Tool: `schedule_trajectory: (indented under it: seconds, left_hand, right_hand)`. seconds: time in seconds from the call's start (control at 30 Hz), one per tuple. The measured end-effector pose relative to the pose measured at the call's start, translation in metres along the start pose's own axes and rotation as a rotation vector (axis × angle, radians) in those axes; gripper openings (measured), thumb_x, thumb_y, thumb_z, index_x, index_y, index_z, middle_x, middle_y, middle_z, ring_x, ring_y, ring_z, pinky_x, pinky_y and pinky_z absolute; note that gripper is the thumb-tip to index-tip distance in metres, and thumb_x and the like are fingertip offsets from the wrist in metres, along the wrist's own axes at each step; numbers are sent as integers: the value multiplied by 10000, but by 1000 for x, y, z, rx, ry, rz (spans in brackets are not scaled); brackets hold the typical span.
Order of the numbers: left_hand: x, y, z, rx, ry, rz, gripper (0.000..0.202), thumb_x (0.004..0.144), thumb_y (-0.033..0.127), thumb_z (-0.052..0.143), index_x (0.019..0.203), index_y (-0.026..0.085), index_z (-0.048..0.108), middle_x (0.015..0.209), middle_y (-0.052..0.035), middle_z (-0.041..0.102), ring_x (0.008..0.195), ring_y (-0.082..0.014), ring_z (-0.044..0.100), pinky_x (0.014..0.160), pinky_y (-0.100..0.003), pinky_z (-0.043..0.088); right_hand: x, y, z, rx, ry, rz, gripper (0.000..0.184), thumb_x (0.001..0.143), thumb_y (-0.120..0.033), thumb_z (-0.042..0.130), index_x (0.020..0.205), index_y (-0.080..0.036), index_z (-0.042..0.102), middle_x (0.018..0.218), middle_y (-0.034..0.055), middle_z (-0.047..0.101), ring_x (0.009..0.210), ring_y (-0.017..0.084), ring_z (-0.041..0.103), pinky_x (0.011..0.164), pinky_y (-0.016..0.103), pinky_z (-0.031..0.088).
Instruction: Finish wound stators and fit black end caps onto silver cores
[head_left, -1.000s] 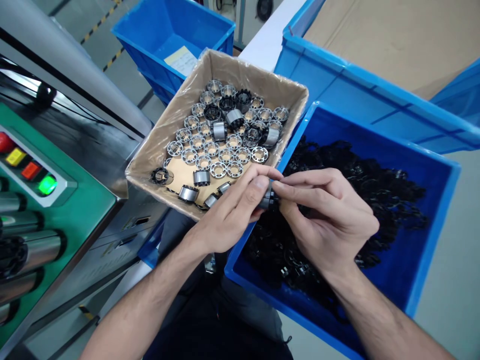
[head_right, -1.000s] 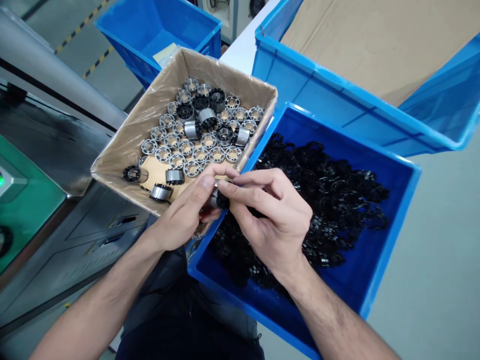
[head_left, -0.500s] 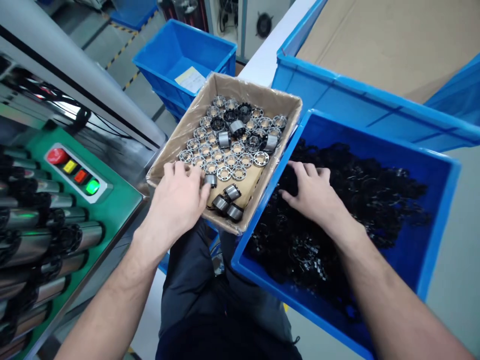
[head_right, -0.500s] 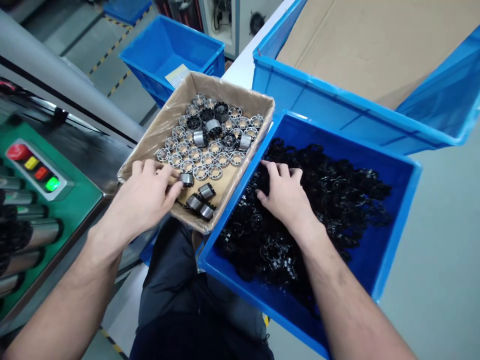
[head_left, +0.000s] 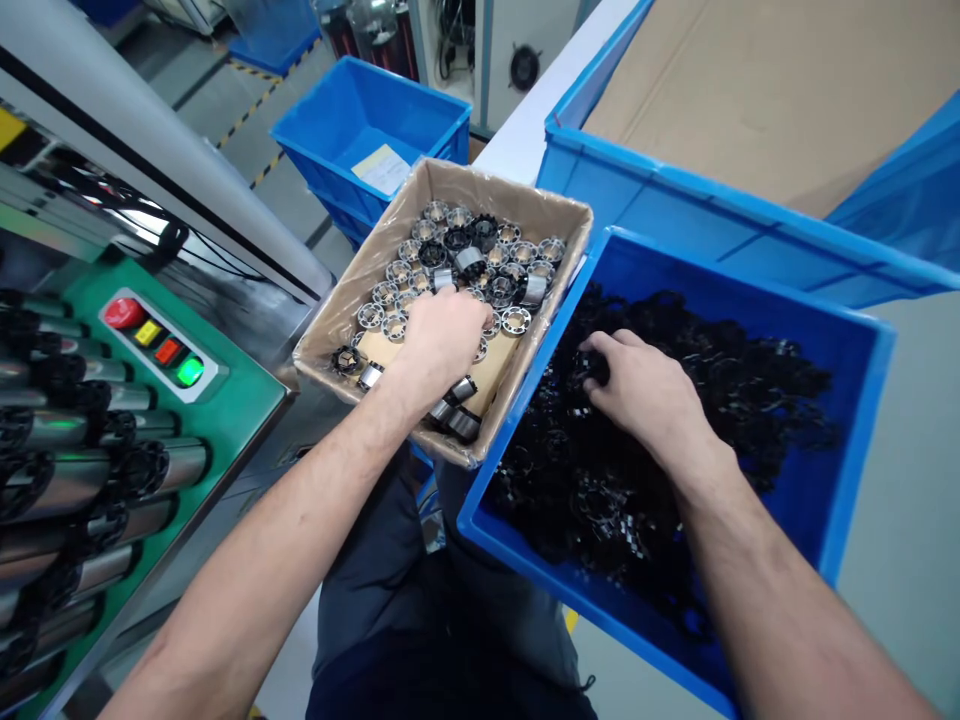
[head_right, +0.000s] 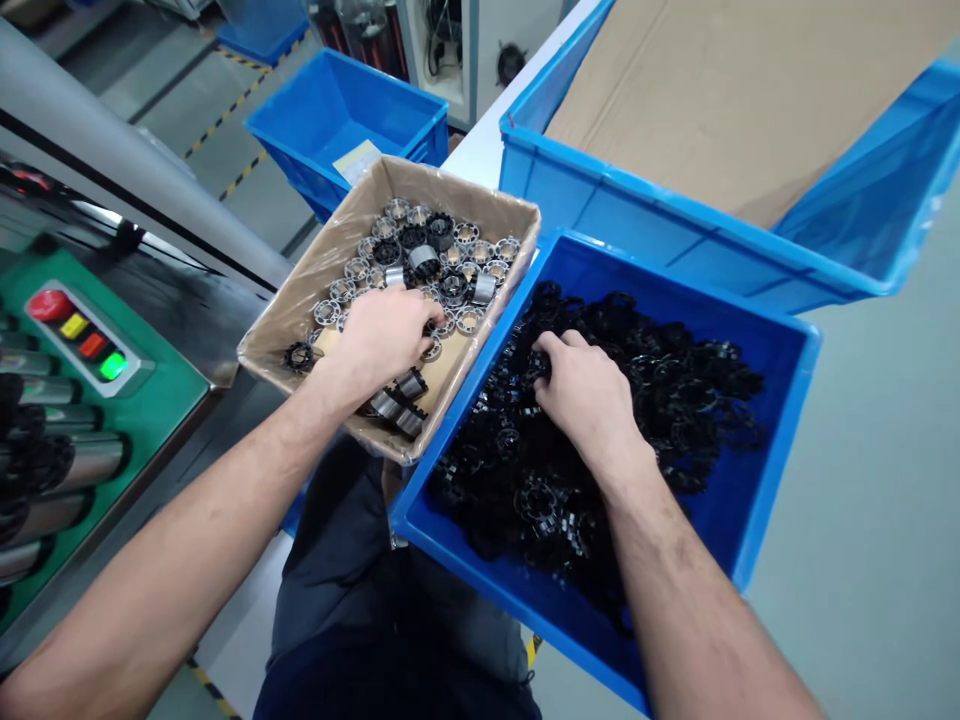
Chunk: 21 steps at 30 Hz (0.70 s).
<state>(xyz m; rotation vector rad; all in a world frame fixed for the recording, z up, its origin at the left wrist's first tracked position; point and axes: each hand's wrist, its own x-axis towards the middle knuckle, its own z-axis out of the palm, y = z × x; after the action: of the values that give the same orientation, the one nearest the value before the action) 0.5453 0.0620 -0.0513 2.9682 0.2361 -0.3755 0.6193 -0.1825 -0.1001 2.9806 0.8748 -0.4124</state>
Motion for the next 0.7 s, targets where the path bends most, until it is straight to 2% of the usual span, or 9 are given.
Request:
schedule_trajectory:
  seconds: [0.07, 0.13, 0.2, 0.27, 0.37, 0.43, 0.57, 0.63, 0.7]
  left_hand:
    - [-3, -3, -4, -10, 4, 3, 273, 1024, 62, 734, 1173, 216, 904, 1192, -139, 840, 1250, -378, 723, 1004, -465, 582]
    - [-12, -9, -5, -125, 86, 18, 244, 1032, 115, 765, 1191, 237, 903, 1157, -117, 817, 1211, -355, 719, 979, -452, 569]
    - [-21, -14, -2, -410, 202, 33, 214, 1006, 168, 819, 1193, 246, 890, 1156, -86, 781, 1136, -298, 727, 961, -420, 564]
    - [-30, -14, 6, -838, 238, 36, 209, 967, 184, 837, 1172, 228, 838, 1159, -56, 762, 1046, -229, 742, 921, -368, 573]
    - [-40, -5, 20, -1486, 115, -28, 185, 988, 218, 798, 1130, 219, 679, 1174, -38, 775, 995, -178, 764, 862, -310, 612]
    - [-44, 5, 26, -1767, 17, -112, 195, 1016, 237, 778, 1136, 219, 625, 1201, -57, 789, 1029, -183, 788, 846, -295, 640]
    - [-49, 16, 29, -2016, -87, -196, 307, 886, 145, 726, 1184, 185, 660, 1225, -104, 806, 1086, -227, 828, 748, -250, 628]
    - [-51, 16, 29, -2089, -67, -188, 295, 875, 211, 716, 1163, 176, 664, 1256, -124, 811, 1030, -232, 830, 660, -236, 598]
    - [-51, 15, 30, -2107, -32, -190, 272, 959, 355, 762, 1132, 173, 658, 1286, -145, 812, 949, -210, 815, 574, -213, 547]
  right_hand:
    - [-1, -4, -9, 41, 20, 54, 482, 1067, -239, 627, 1533, -198, 741, 1403, 202, 775, 1115, 419, 804, 827, 491, 626]
    - [-2, -6, -15, 113, 61, 122, 504, 1075, -305, 625, 1553, -164, 702, 1415, 232, 771, 1077, 434, 803, 825, 513, 622]
    - [-1, -5, -17, 192, 112, 142, 504, 1062, -313, 629, 1538, -157, 685, 1369, 234, 790, 1049, 427, 798, 843, 512, 613]
    - [1, -1, -16, 248, 146, 108, 462, 1043, -270, 622, 1487, -174, 708, 1309, 213, 817, 1063, 417, 795, 873, 501, 606]
    - [2, 6, -9, 269, 131, 61, 390, 1024, -211, 608, 1379, -205, 768, 1316, 182, 838, 1097, 405, 798, 891, 488, 604]
    - [2, 10, -4, 265, 124, 59, 376, 1003, -160, 590, 1314, -221, 793, 1373, 161, 836, 1125, 400, 804, 882, 482, 606]
    - [2, 15, 1, 328, 229, 10, 389, 941, -90, 573, 1187, -213, 848, 1398, 182, 793, 1211, 385, 789, 971, 501, 628]
    - [1, 17, 0, 399, 285, -13, 380, 932, -129, 620, 1195, -223, 878, 1314, 182, 774, 1147, 356, 782, 1011, 515, 641]
    - [0, 17, -2, 500, 293, -36, 485, 914, -176, 668, 1350, -255, 864, 1254, 148, 776, 1061, 320, 777, 987, 503, 659]
